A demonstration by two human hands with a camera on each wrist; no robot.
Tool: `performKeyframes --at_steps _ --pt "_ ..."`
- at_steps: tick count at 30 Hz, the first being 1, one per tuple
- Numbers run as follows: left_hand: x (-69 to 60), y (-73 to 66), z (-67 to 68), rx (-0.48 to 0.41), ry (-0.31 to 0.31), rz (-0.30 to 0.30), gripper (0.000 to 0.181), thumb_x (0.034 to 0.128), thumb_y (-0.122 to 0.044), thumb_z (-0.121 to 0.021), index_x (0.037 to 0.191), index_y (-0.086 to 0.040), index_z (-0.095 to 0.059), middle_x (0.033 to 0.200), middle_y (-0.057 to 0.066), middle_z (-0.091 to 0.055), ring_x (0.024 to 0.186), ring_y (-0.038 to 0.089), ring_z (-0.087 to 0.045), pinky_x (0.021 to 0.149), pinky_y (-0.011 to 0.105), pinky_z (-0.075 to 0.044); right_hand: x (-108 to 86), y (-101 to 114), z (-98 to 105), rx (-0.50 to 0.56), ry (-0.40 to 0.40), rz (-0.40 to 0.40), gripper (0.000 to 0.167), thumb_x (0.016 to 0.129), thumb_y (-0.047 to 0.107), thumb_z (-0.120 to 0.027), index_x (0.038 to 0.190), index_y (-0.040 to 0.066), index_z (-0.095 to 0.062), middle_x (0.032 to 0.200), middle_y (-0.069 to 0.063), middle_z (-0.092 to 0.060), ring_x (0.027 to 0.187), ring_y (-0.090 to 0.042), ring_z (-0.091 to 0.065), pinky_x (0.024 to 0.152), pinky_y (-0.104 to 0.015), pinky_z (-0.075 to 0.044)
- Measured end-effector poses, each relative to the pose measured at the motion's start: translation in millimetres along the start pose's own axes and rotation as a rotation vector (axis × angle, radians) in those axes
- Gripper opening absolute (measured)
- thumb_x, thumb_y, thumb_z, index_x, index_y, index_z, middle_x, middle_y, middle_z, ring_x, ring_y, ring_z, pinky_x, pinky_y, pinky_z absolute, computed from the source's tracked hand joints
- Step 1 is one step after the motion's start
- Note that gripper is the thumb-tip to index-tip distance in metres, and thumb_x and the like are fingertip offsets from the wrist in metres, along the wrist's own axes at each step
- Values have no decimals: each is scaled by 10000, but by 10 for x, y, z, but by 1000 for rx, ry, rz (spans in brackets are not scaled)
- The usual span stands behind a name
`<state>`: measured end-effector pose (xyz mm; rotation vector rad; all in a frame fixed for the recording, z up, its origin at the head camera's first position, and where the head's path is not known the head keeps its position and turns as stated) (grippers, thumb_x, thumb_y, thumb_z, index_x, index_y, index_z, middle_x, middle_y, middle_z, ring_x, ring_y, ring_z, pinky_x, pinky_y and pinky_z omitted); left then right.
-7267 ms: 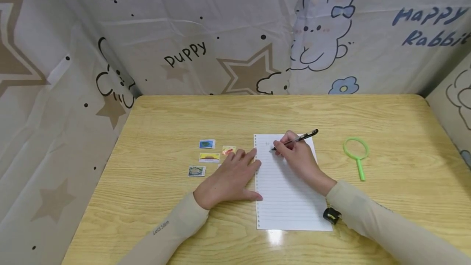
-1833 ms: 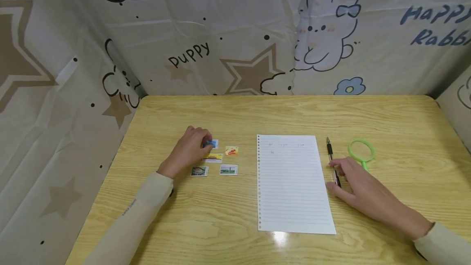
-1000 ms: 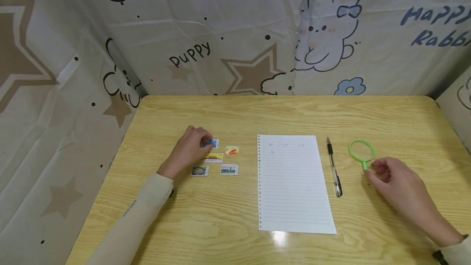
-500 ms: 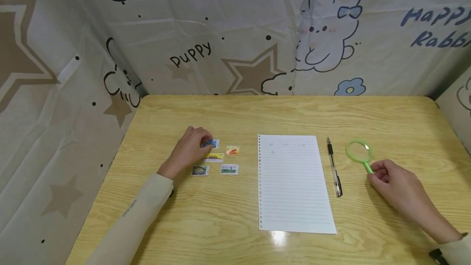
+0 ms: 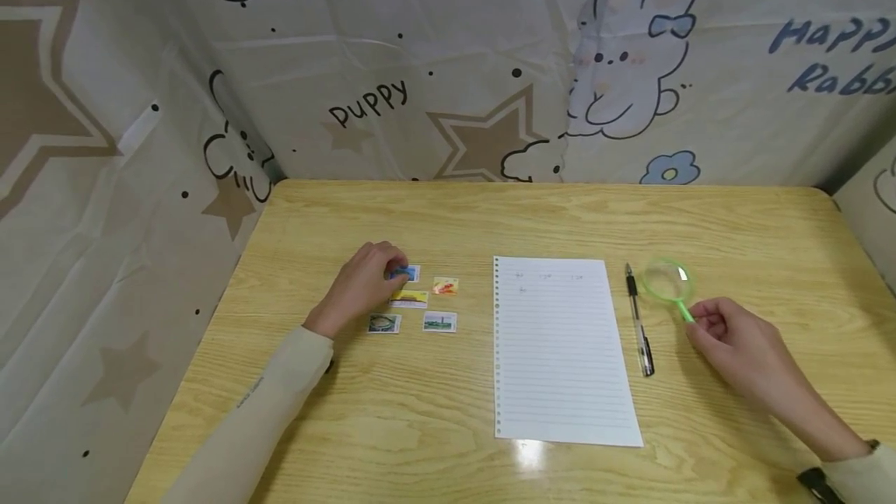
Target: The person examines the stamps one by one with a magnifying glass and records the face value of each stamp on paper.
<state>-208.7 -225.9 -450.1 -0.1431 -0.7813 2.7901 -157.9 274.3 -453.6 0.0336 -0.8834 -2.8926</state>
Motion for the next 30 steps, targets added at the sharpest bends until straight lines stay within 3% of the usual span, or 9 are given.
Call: performKeyframes --at_steps 11,18,30 --pt "-18 24 10 10 9 23 131 1011 -106 -799 1110 -23 -785 1049 60 -702 969 258 -567 840 426 -509 145 446 -46 113 -2 67 239 1044 143 -675 1192 -44 -681 976 -83 -676 807 -94 -585 666 -167 -469" --pt "-4 8 32 19 2 29 131 1011 -115 -802 1107 -27 -792 1059 62 -710 959 255 -531 816 415 -493 284 766 -63 152 -18 156 179 1044 102 -700 1161 -33 -686 949 -64 -668 805 -111 -576 685 -154 -461" --pt "27 -21 3 26 -22 27 128 996 -103 -817 1093 -21 -803 1004 50 -692 942 254 -523 808 406 -490 435 1248 -289 237 71 181 174 1048 86 -724 1178 -19 -674 937 -52 -643 811 -199 -564 663 -241 -479"
Point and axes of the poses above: each hand's wrist, its own x-axis towards the middle knuckle, its own z-axis out of the back of the hand, y = z × x, the point moved 8 cm from there along x, towards the middle knuckle
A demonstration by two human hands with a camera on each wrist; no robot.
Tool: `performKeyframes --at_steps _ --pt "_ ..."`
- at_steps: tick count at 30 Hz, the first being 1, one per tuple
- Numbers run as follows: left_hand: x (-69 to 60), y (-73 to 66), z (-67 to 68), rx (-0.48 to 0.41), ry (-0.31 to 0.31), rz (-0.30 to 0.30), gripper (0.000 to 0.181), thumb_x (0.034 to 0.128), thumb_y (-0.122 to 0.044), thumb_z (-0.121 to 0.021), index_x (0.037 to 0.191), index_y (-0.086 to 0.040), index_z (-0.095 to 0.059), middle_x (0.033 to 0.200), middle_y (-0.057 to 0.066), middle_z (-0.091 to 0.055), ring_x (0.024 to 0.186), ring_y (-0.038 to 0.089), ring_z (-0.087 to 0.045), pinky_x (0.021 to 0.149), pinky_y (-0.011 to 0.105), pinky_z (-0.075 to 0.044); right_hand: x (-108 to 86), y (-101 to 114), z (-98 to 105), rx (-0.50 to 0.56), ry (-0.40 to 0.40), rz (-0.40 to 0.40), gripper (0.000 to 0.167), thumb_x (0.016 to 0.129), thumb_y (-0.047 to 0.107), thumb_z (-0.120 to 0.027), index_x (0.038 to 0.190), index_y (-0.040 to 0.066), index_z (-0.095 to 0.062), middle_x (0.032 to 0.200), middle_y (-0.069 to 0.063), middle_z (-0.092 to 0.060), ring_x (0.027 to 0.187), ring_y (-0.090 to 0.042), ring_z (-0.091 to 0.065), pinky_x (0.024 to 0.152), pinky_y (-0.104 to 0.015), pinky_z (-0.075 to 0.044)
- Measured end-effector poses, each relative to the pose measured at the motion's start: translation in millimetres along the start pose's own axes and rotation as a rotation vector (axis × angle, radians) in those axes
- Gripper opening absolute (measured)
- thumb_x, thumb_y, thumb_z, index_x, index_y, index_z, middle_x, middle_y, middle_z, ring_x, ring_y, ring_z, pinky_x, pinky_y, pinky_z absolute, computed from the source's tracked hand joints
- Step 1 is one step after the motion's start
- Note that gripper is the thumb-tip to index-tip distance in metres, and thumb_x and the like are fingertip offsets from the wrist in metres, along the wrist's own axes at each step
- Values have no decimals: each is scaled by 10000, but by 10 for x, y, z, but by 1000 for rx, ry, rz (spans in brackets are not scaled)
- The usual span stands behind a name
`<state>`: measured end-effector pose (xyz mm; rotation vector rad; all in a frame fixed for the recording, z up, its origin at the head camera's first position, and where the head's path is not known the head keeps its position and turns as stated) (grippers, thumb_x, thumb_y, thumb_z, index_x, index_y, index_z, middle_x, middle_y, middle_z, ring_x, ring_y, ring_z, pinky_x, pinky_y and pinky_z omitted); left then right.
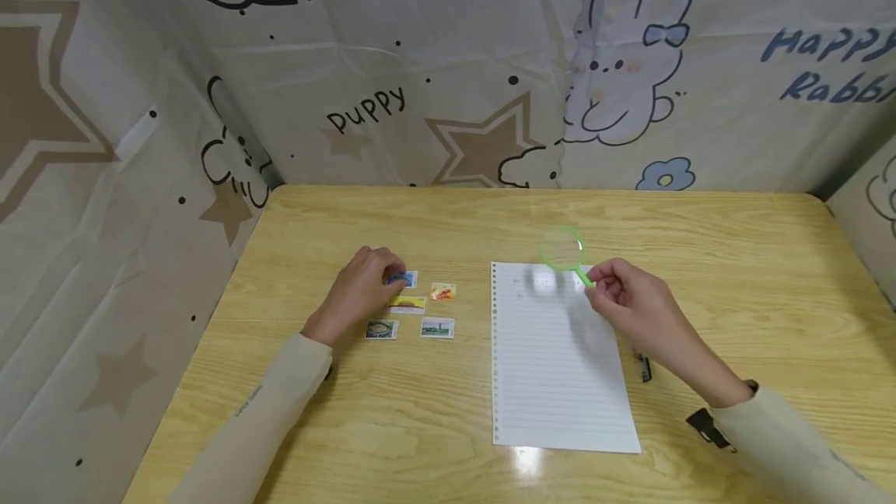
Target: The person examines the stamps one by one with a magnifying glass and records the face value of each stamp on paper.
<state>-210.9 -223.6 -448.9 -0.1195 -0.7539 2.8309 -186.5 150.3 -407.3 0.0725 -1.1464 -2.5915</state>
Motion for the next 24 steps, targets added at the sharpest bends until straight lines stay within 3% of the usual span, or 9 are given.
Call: performKeyframes --at_steps 24 --pt "-15 11 -5 -6 3 9 119 1006 -112 -812 1088 -27 -800 1056 61 -716 966 257 -520 820 415 -490 498 608 -651 129 120 136 122 1022 25 -721 1131 -27 -708 877 -35 -626 770 -182 -552 632 -266 -458"
Point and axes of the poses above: each hand's wrist, its own x-axis towards the middle knuckle, its own z-axis out of the back of the hand, y = z × x, the point moved 8 cm from there along x, towards the middle knuckle
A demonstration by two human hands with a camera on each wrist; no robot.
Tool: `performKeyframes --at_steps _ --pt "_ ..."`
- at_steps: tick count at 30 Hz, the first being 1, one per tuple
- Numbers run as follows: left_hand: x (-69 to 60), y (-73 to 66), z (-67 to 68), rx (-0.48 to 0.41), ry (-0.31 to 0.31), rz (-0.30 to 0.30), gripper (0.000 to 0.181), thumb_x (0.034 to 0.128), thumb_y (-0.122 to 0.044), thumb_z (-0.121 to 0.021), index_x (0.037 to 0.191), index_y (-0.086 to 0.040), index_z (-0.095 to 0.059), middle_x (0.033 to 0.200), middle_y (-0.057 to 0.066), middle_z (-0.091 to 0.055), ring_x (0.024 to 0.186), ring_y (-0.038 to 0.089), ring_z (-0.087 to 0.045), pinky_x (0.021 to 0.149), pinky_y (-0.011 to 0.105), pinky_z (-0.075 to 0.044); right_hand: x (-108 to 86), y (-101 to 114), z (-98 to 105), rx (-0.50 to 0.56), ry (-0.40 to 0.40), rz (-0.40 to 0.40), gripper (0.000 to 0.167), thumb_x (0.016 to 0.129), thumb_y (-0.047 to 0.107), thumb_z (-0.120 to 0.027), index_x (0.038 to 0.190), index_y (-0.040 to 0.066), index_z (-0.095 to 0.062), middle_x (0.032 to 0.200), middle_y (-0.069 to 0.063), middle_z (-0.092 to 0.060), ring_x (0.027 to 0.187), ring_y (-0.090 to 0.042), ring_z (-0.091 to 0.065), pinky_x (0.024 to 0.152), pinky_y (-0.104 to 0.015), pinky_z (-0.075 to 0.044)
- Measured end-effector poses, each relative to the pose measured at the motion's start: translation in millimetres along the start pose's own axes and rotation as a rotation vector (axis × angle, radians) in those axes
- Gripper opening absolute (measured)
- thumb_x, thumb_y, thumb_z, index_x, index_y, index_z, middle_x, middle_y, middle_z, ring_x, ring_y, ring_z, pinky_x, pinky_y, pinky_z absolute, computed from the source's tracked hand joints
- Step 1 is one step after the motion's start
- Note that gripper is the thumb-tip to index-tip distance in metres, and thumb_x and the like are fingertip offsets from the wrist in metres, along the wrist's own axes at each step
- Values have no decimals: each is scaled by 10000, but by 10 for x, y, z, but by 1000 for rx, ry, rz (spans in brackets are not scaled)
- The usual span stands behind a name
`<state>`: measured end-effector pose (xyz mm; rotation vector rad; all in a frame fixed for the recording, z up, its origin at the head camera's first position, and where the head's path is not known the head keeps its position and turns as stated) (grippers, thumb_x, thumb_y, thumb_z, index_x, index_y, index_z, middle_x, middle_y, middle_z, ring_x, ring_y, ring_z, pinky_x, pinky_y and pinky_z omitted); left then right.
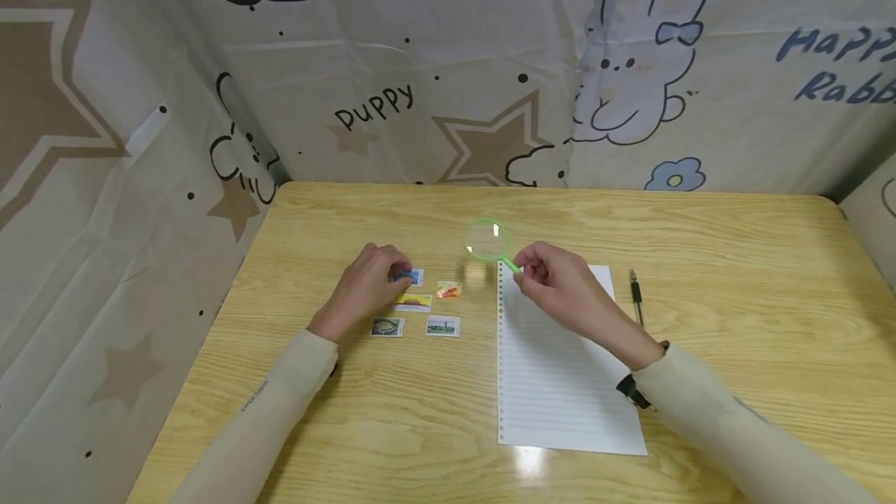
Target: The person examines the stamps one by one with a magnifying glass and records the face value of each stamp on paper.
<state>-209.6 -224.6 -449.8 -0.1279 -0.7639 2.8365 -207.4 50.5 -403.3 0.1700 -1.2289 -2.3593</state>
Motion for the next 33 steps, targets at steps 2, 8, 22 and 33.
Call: performKeyframes --at_steps 2,8,22,33 --pt "-2 -1 4 3 1 -4 117 1006 -111 -812 1085 -25 -800 1043 60 -714 958 258 -511 810 409 -480 48 15 -59 3 11 6 114 1021 20 -717 1126 -26 -708 870 -34 -621 761 -179 -547 627 -270 -453" --pt "-2 -5 20 14 -7 -20 116 998 -102 -820 1077 -18 -801 1018 63 -718 939 265 -500 792 398 -464 166 47 -228 6 38 6 118 1019 15 -709 1131 -24 -711 871 -30 -621 768 -168 -546 636 -274 -453" --pt "10 -11 -4 11 -6 -9 137 998 -100 -815 1097 -5 -802 1043 74 -719 960 272 -510 801 403 -477 289 102 -585 -42 109 42 100 1026 -1 -681 1124 -7 -700 867 -19 -618 760 -146 -542 660 -292 -460" --pt "23 -41 -5 45 13 -18 90 982 -39 -774 893 -45 -762 942 46 -685 922 278 -488 788 398 -446 287 110 -790 -66 172 43 114 1015 -7 -689 1128 -1 -697 868 -13 -609 766 -150 -538 678 -298 -461"
Point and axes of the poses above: each hand's wrist, its own x-axis towards the middle knuckle, its own z-axis out of the back of the hand, y = z × x, the point moved 8 cm from there along x, towards the middle knuckle
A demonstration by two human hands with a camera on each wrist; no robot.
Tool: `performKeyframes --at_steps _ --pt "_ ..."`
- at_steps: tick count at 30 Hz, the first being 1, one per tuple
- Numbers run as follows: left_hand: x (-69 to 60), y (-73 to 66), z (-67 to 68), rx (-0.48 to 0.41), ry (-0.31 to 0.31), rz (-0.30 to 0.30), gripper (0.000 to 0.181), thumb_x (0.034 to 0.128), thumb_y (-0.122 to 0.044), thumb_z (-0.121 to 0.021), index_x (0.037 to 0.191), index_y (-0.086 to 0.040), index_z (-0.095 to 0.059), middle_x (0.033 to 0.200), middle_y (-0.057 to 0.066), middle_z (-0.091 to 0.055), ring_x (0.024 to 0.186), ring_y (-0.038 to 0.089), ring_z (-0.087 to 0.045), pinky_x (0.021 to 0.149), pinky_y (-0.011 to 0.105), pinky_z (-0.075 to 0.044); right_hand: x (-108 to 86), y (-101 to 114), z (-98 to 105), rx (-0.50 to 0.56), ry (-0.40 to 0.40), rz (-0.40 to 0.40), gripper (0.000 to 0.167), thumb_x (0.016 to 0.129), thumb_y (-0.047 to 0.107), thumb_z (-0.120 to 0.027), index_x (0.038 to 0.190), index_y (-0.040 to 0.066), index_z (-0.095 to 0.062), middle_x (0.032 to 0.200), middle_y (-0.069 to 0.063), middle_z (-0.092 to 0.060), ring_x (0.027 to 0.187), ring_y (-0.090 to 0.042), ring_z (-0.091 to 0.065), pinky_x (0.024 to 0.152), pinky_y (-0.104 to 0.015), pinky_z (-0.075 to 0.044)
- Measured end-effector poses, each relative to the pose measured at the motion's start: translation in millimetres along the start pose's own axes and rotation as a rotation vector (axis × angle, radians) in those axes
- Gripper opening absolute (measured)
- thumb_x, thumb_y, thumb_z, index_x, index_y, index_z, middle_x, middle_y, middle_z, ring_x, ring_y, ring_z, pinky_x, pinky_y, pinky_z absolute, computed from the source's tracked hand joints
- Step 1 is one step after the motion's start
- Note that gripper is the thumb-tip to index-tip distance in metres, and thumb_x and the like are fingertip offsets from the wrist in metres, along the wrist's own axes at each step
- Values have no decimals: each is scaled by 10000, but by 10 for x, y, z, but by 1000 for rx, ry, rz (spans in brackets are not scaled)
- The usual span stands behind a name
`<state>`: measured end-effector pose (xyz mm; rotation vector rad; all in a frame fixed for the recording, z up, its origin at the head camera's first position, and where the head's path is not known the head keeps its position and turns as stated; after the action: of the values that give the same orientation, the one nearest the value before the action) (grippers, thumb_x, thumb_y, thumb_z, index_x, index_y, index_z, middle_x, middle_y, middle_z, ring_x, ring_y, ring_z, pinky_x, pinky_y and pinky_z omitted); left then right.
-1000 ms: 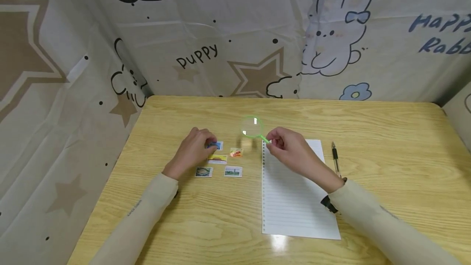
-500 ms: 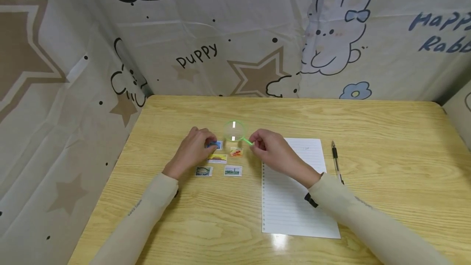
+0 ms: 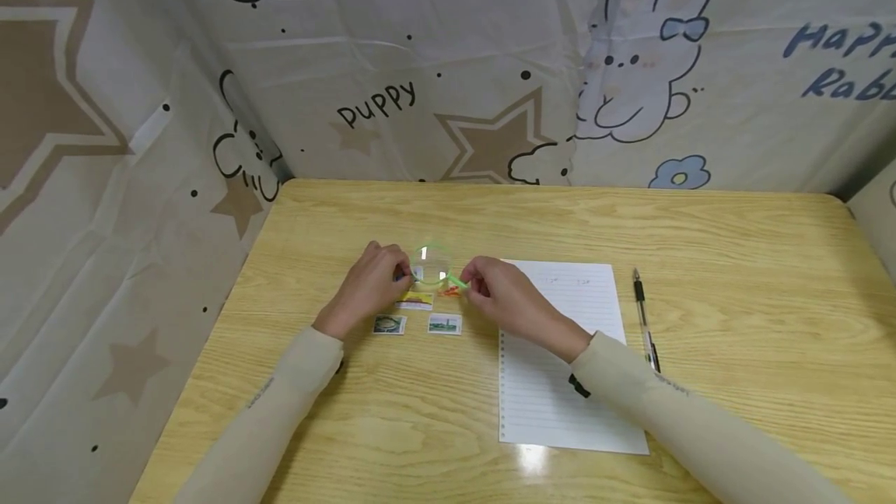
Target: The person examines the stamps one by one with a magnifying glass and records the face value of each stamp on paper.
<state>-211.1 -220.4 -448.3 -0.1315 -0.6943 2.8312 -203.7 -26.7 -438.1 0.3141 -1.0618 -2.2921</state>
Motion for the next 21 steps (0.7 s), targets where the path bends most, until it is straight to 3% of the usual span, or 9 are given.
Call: performKeyframes --at_steps 10,21 --pt "13 -6 4 29 -21 -15 183 956 40 -740 817 -69 -689 833 45 -613 876 290 -437 738 375 -364 -3 51 -75 -10 24 2 97 1027 20 -710 1122 5 -698 877 -10 -613 783 -161 -544 700 -315 -474" --pt "-4 19 8 19 -33 -5 80 963 18 -762 901 -28 -740 929 80 -681 903 293 -452 760 387 -397 -19 48 -71 -15 17 6 102 1022 17 -707 1123 7 -700 881 -12 -617 777 -161 -541 694 -320 -473"
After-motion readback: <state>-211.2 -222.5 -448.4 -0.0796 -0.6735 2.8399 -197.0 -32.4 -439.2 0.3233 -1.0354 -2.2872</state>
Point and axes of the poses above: each hand's wrist, its own x-axis towards the middle knuckle, its own z-axis out of the back of the hand, y = z × x, the point moved 8 cm from there along x, towards the middle knuckle
